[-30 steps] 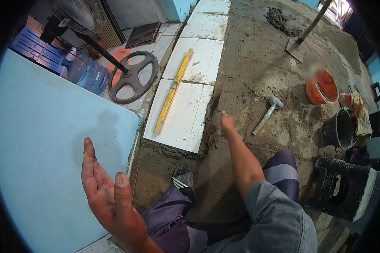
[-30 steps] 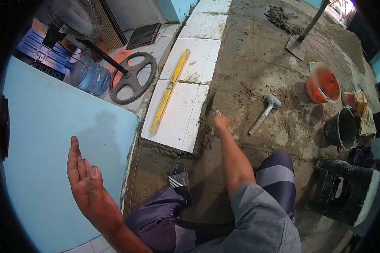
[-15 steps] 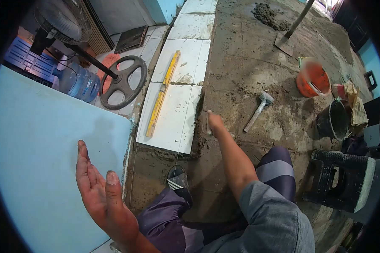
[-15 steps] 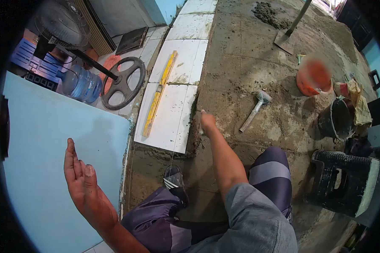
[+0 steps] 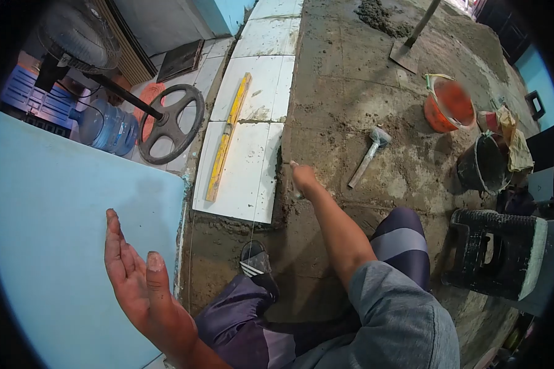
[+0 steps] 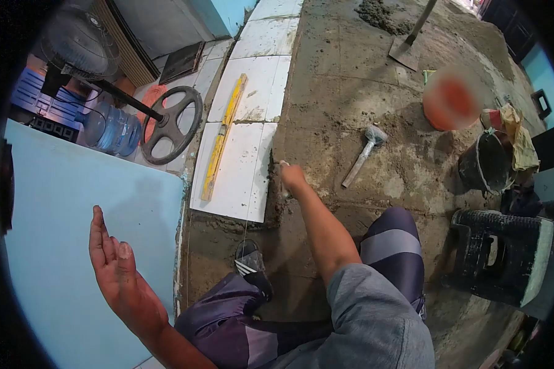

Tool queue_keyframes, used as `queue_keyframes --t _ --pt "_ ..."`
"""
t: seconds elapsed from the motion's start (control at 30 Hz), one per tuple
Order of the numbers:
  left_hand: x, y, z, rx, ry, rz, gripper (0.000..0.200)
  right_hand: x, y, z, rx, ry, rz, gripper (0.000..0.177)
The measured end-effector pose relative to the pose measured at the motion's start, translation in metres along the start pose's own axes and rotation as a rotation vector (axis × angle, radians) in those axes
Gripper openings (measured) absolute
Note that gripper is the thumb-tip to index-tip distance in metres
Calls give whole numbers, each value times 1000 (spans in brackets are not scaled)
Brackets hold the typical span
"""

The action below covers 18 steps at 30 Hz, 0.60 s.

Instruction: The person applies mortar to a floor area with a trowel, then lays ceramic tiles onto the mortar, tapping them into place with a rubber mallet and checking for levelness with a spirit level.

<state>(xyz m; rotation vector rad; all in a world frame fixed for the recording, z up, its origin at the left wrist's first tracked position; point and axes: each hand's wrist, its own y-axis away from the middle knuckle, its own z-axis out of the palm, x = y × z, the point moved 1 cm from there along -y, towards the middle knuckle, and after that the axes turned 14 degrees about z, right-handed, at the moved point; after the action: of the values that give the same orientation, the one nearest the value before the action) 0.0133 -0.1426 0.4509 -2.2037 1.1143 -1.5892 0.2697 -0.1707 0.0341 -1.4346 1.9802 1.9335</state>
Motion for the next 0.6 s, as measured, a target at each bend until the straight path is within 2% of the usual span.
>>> queue_keyframes --t 0.1,0.2,0.23,0.33,0.37,0.47,0.57,0.6 --pt "0 0 -2 10 9 -2 61 12 19 -4 -18 -139 -99 56" --pt "2 -1 0 14 -9 -5 64 27 55 6 -93 -211 -72 54" --pt "2 -2 0 7 -12 3 63 39 49 16 -116 -71 -120 54" --pt "0 -2 2 -3 -6 24 63 57 59 36 -73 62 -206 52" --pt "0 -2 2 -4 -1 32 62 56 62 37 -86 145 -140 53" --pt "0 -2 4 -9 19 25 63 64 52 41 -87 104 -27 55" --pt "4 -3 3 16 8 12 63 49 89 25 101 -92 70 55" --pt "4 -2 3 15 13 12 63 57 85 26 106 -24 8 54"
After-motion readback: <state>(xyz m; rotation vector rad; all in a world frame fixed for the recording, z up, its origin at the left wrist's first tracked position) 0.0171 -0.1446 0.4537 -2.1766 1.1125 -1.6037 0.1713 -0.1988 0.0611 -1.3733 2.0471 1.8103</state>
